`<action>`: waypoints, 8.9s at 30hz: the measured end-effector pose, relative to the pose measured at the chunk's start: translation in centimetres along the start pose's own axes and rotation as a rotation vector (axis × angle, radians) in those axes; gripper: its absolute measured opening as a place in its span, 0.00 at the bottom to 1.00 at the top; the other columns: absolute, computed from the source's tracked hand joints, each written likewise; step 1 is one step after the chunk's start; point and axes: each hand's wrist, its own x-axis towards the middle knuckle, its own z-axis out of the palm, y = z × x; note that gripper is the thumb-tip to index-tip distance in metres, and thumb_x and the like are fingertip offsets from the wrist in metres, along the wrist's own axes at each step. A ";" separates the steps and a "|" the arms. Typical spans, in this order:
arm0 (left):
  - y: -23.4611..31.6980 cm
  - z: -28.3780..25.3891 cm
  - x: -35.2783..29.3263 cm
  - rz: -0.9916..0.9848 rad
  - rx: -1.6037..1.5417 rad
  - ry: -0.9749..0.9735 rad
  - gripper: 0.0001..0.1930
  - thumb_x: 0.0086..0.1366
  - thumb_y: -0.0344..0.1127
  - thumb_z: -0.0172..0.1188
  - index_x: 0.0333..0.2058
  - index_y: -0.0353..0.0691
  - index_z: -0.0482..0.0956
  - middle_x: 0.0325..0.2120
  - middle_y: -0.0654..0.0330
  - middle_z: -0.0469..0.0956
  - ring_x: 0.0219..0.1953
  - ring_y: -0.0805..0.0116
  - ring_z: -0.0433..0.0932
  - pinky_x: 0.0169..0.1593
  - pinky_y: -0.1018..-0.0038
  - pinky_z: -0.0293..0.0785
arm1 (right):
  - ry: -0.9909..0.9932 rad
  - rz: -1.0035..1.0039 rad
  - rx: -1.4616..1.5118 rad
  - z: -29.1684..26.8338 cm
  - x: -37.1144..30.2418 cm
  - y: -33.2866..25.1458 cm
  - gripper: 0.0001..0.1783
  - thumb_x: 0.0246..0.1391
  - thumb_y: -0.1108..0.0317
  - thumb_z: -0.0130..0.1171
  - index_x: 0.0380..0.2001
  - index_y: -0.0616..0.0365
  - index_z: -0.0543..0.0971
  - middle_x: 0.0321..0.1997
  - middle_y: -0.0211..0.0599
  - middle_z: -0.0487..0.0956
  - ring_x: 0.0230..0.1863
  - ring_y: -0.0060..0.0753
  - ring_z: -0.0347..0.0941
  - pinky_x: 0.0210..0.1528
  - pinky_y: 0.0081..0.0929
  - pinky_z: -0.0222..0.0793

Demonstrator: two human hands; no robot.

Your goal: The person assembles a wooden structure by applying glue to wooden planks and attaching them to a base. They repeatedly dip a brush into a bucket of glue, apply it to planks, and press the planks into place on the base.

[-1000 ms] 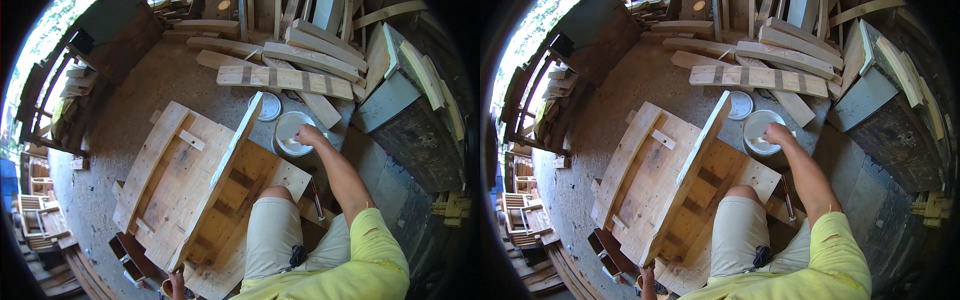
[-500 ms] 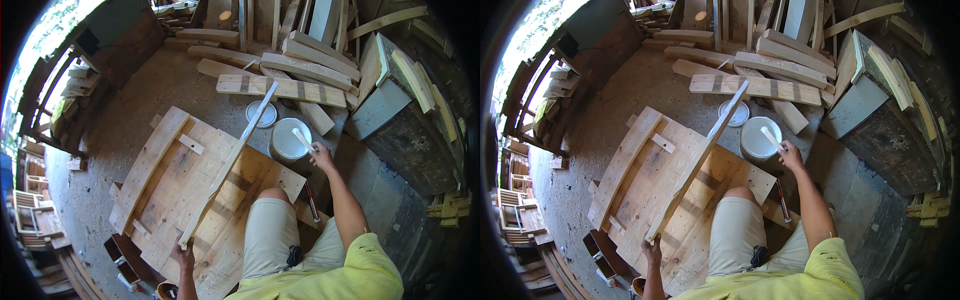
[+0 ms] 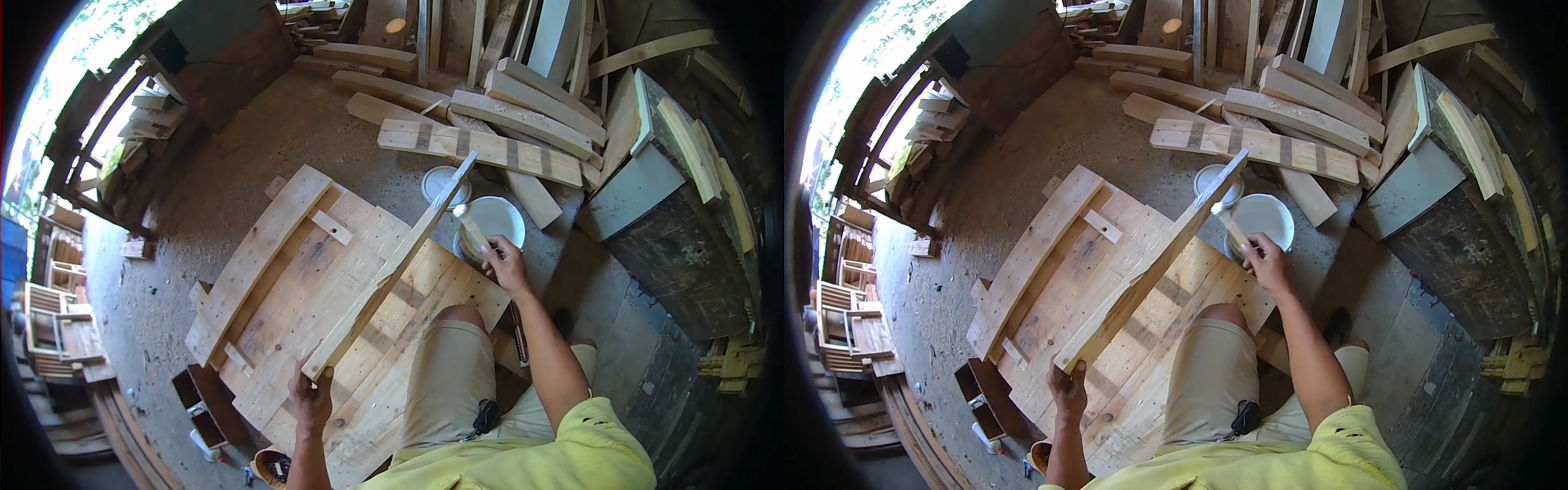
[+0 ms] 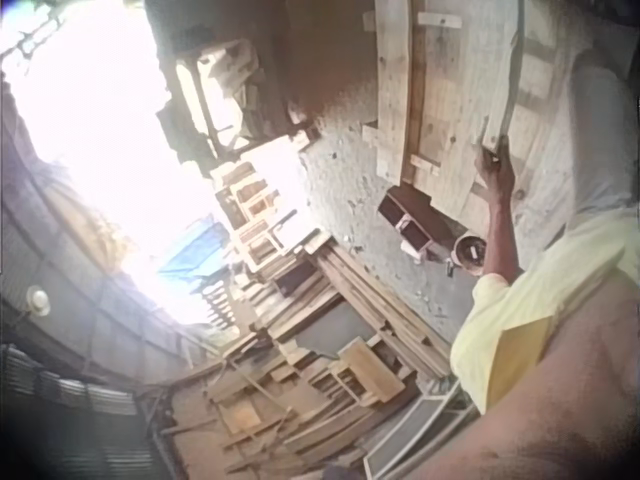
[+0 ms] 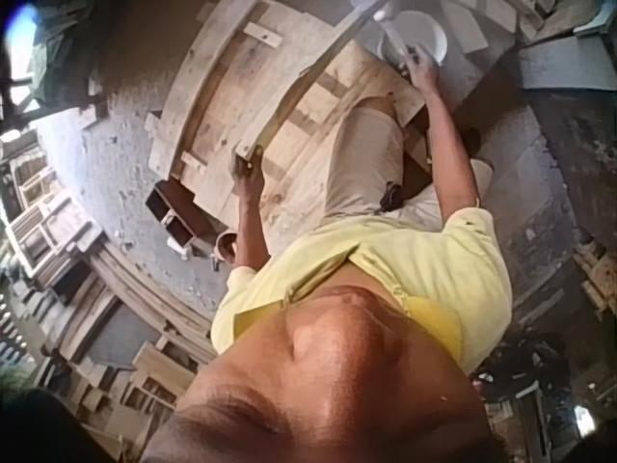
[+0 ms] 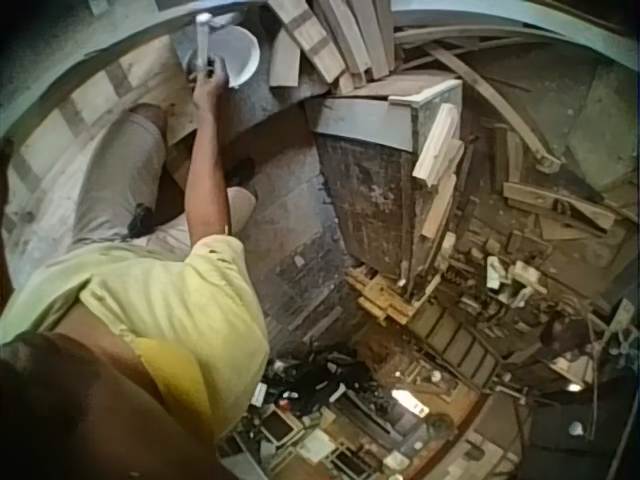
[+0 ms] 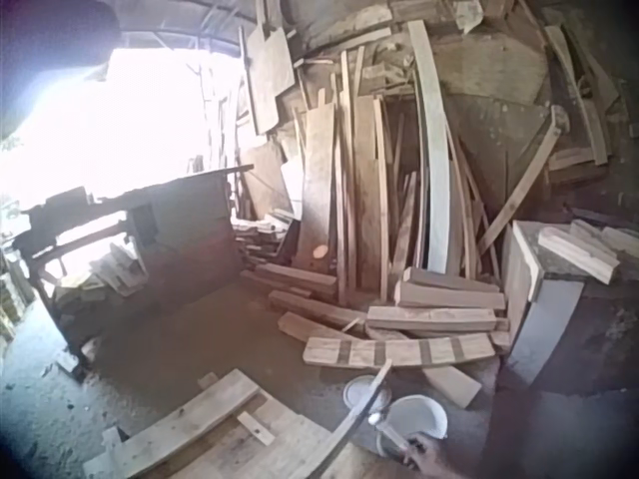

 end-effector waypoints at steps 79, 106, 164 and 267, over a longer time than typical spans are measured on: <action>4.4 0.3 0.9 0.056 -0.022 -0.046 0.17 0.65 0.26 0.65 0.52 0.36 0.77 0.48 0.54 0.83 0.43 0.67 0.82 0.46 0.74 0.78 | -0.493 -0.338 -0.374 6.3 -12.3 -17.4 0.20 0.65 0.72 0.53 0.59 0.55 0.78 0.39 0.49 0.78 0.40 0.50 0.77 0.44 0.37 0.71; 4.5 1.0 0.5 0.128 -0.059 -0.043 0.17 0.67 0.28 0.65 0.54 0.37 0.76 0.36 0.62 0.82 0.37 0.79 0.77 0.40 0.79 0.75 | -0.635 -0.315 -0.314 7.8 -15.8 -22.7 0.20 0.65 0.73 0.54 0.59 0.60 0.77 0.44 0.54 0.79 0.43 0.55 0.76 0.48 0.40 0.72; 11.4 -17.4 4.5 1.173 1.135 0.044 0.13 0.60 0.41 0.67 0.41 0.57 0.73 0.47 0.75 0.79 0.65 0.67 0.69 0.74 0.50 0.57 | -1.491 0.028 -0.407 22.4 12.5 -11.3 0.29 0.48 0.42 0.73 0.37 0.57 0.80 0.36 0.25 0.77 0.41 0.22 0.71 0.46 0.26 0.68; -30.6 -9.6 0.8 -0.164 1.019 0.544 0.24 0.70 0.54 0.53 0.58 0.49 0.71 0.62 0.55 0.63 0.69 0.56 0.56 0.72 0.51 0.44 | -0.868 -0.653 -1.112 58.7 4.1 -11.5 0.46 0.40 0.16 0.58 0.24 0.56 0.83 0.27 0.47 0.83 0.37 0.48 0.80 0.50 0.46 0.69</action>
